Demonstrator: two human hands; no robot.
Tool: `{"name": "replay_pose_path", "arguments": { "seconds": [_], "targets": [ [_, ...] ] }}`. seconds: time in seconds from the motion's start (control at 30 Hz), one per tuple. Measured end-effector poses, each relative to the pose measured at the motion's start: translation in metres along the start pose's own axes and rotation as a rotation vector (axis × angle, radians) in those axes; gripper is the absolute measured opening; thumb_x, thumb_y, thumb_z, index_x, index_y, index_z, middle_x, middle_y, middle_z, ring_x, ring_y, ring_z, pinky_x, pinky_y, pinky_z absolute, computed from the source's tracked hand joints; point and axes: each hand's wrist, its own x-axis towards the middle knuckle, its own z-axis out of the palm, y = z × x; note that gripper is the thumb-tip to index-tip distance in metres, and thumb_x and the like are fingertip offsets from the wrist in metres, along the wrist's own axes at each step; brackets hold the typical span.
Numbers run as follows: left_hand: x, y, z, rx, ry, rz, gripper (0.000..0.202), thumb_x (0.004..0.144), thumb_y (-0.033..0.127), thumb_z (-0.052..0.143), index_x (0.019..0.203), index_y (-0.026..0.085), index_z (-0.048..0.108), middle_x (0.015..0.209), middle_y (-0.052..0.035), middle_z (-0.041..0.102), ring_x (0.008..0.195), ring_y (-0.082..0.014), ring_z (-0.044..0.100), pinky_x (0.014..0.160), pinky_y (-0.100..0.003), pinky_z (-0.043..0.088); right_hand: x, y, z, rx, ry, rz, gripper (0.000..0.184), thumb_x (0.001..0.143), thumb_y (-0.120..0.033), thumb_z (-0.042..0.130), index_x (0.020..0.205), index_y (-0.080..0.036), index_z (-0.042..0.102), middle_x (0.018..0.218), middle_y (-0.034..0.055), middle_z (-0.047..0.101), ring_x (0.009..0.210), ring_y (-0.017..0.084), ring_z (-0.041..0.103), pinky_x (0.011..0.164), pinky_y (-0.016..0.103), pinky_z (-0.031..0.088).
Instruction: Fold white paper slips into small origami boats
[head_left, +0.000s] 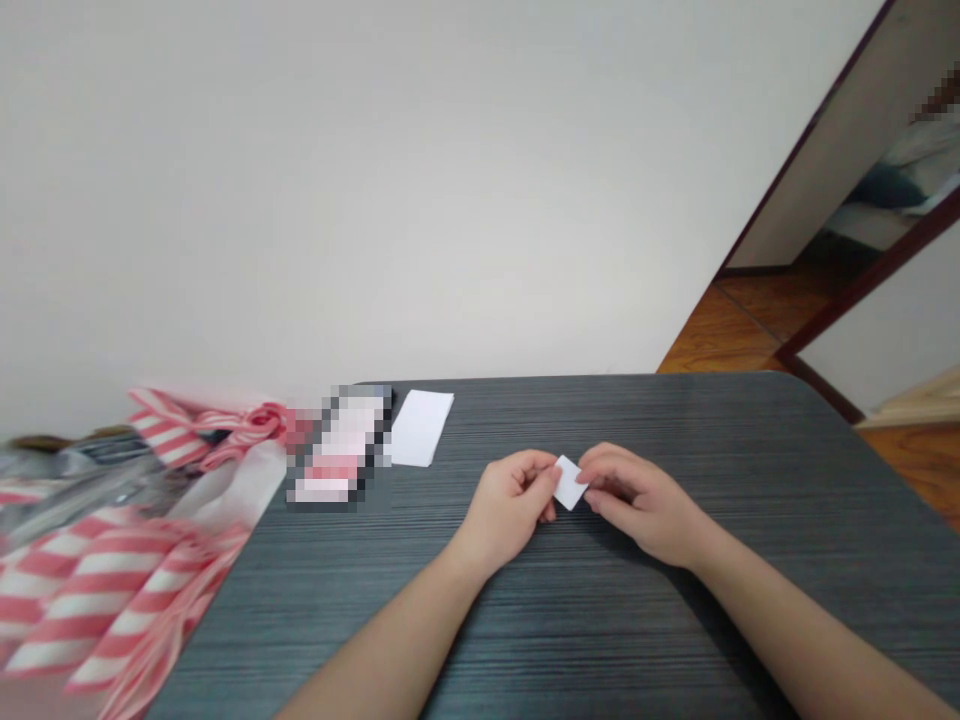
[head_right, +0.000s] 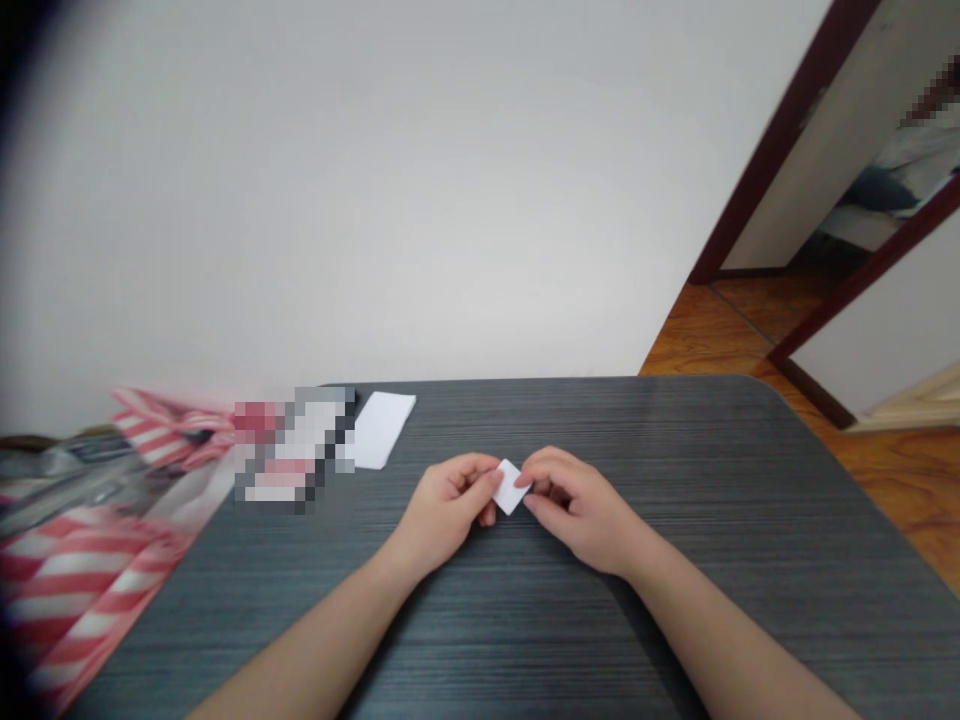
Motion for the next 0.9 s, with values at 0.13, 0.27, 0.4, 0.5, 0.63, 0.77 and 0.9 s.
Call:
{"name": "replay_pose_path", "arguments": {
  "seconds": [0.13,0.27,0.4,0.5,0.63,0.77,0.9],
  "targets": [
    [0.0006,-0.0013,-0.0003,0.007,-0.021,0.007,0.023,0.088,0.034,0.060,0.085,0.013,0.068,0.053,0.0033,0.057,0.047,-0.0084,0.050,0.049,-0.019,0.039,0.0029,-0.0007,-0.0001,-0.052,-0.002,-0.016,0.014,0.088,-0.014,0.064,0.099,-0.022,0.064,0.100,0.0050,0.059,0.069,0.012,0.056,0.063,0.025,0.047],
    [0.0008,-0.0013,-0.0004,0.028,-0.036,0.008,0.023,0.088,0.033,0.059,0.085,0.013,0.069,0.053,0.0033,0.057,0.047,-0.0082,0.049,0.049,-0.019,0.039,0.0042,0.0023,-0.0007,-0.092,0.020,-0.045,0.010,0.088,-0.017,0.066,0.097,-0.022,0.065,0.096,0.0045,0.062,0.069,0.013,0.057,0.063,0.025,0.047],
    [0.0001,0.0006,-0.0006,0.054,-0.040,0.007,0.023,0.089,0.033,0.058,0.084,0.013,0.069,0.053,0.0030,0.057,0.047,-0.0083,0.050,0.049,-0.019,0.039,0.0049,0.0039,-0.0030,-0.141,0.039,-0.102,0.005,0.089,-0.020,0.067,0.094,-0.021,0.067,0.093,0.0050,0.065,0.077,0.016,0.061,0.071,0.028,0.048],
    [-0.0007,0.0008,-0.0011,0.088,-0.051,0.009,0.024,0.090,0.033,0.057,0.081,0.014,0.069,0.054,0.0025,0.059,0.048,-0.0086,0.051,0.050,-0.019,0.039,0.0055,0.0025,-0.0041,-0.173,0.058,-0.121,0.003,0.091,-0.019,0.065,0.091,-0.021,0.068,0.090,0.0052,0.067,0.081,0.017,0.062,0.075,0.029,0.048],
    [-0.0012,-0.0008,-0.0021,0.144,-0.080,0.035,0.027,0.092,0.035,0.055,0.078,0.015,0.068,0.056,0.0016,0.060,0.051,-0.0093,0.052,0.053,-0.020,0.040,0.0063,-0.0009,-0.0043,-0.190,0.061,-0.112,0.010,0.093,-0.018,0.061,0.087,-0.020,0.068,0.087,0.0048,0.067,0.080,0.017,0.062,0.074,0.029,0.047],
    [-0.0016,-0.0002,-0.0018,0.140,-0.099,0.057,0.027,0.093,0.034,0.053,0.087,0.015,0.072,0.057,0.0012,0.061,0.052,-0.0098,0.053,0.054,-0.020,0.042,0.0060,-0.0035,-0.0035,-0.199,0.078,-0.072,0.013,0.093,-0.017,0.058,0.084,-0.020,0.066,0.083,0.0035,0.065,0.075,0.016,0.060,0.069,0.027,0.045],
    [-0.0025,0.0002,0.0007,0.033,-0.135,0.054,0.025,0.089,0.032,0.059,0.100,0.014,0.071,0.072,-0.0025,0.069,0.054,-0.0093,0.054,0.054,-0.020,0.044,0.0058,-0.0049,-0.0023,-0.206,0.122,-0.026,0.014,0.094,-0.017,0.056,0.081,-0.019,0.061,0.079,0.0014,0.061,0.070,0.014,0.056,0.066,0.026,0.042]
  ]
}}
